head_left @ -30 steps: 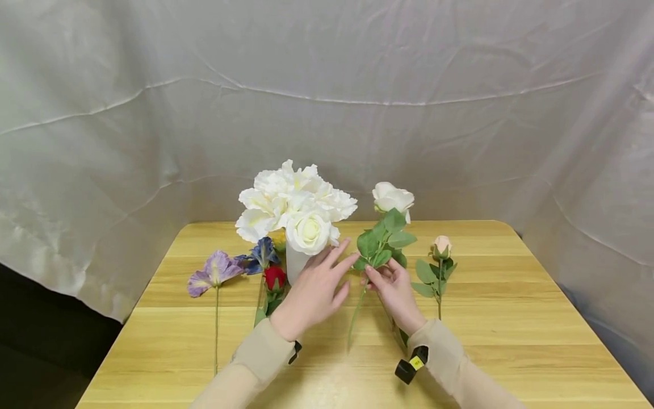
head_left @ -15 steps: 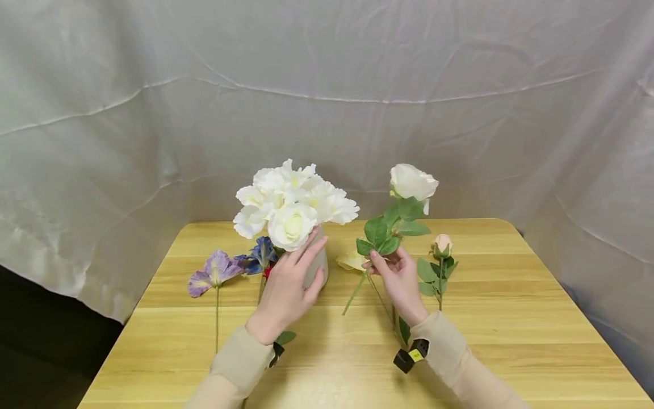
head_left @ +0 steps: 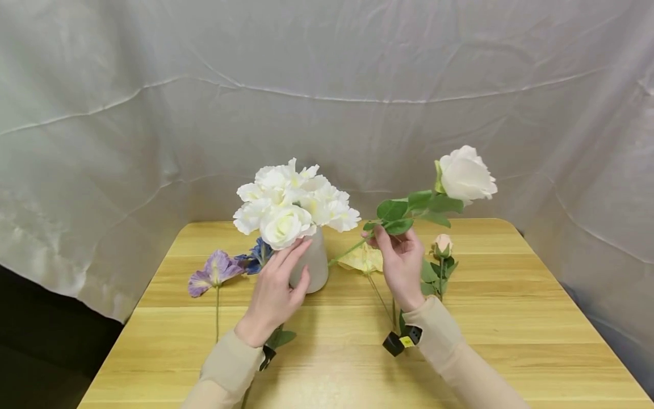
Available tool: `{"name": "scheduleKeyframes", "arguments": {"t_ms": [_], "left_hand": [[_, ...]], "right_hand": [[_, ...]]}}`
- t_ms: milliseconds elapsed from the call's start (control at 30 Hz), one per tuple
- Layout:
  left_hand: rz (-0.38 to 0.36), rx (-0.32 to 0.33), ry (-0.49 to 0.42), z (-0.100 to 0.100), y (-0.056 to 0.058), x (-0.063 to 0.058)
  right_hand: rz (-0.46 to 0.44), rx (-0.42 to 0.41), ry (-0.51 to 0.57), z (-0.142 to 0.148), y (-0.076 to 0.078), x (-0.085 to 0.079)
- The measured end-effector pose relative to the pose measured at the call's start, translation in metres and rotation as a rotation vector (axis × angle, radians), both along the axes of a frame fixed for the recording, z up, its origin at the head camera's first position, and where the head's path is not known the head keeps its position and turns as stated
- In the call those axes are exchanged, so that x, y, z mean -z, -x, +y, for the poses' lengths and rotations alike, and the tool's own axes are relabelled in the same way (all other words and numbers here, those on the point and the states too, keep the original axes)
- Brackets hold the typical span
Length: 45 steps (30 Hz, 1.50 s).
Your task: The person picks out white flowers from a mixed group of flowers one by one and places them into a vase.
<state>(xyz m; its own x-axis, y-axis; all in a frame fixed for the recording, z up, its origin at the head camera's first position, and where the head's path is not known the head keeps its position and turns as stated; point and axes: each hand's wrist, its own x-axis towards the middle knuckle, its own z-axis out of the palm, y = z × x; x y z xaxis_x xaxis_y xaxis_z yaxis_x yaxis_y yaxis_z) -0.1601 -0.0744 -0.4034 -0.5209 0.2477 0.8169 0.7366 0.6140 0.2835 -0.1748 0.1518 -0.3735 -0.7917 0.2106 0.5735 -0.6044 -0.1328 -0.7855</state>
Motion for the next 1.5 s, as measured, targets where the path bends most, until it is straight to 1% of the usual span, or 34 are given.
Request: {"name": "scheduleKeyframes", "arguments": {"t_ms": [167, 233, 367, 500, 633, 800, 867, 1033, 1133, 1267, 1367, 1433, 1500], "left_hand": [[0.006, 0.001, 0.001, -0.004, -0.001, 0.001], [0.008, 0.005, 0.001, -0.005, -0.001, 0.002], [0.009, 0.012, -0.001, -0.006, -0.001, 0.002], [0.007, 0.023, -0.005, -0.007, -0.001, 0.003], [0.005, 0.046, -0.029, -0.008, -0.002, 0.001], [0.019, 0.08, -0.088, -0.009, -0.001, -0.003], [0.032, 0.08, -0.104, -0.01, -0.001, -0.004], [0.041, 0.06, -0.122, -0.01, -0.001, -0.006], [0.035, 0.058, -0.126, -0.011, -0.002, -0.007], [0.037, 0.062, -0.132, -0.01, -0.002, -0.007], [0.032, 0.063, -0.133, -0.01, -0.002, -0.007], [0.021, 0.063, -0.132, -0.01, -0.002, -0.008], [0.01, 0.062, -0.129, -0.01, -0.003, -0.008]], "right_hand": [[0.168, 0.024, 0.032, -0.011, 0.004, -0.016], [0.222, 0.03, 0.046, -0.015, 0.005, -0.021], [0.303, 0.023, 0.068, -0.022, 0.006, -0.028], [0.34, 0.013, 0.067, -0.027, 0.006, -0.031], [0.317, 0.01, 0.048, -0.031, 0.007, -0.031], [0.289, 0.031, -0.011, -0.035, 0.008, -0.028], [0.29, 0.044, -0.03, -0.036, 0.009, -0.027], [0.297, 0.03, -0.041, -0.042, 0.012, -0.025], [0.249, 0.035, -0.065, -0.046, 0.013, -0.022], [0.207, 0.076, -0.138, -0.049, 0.015, -0.019], [0.2, 0.131, -0.217, -0.051, 0.016, -0.018], [0.161, 0.168, -0.272, -0.052, 0.016, -0.018], [0.101, 0.202, -0.344, -0.053, 0.015, -0.019]]}}
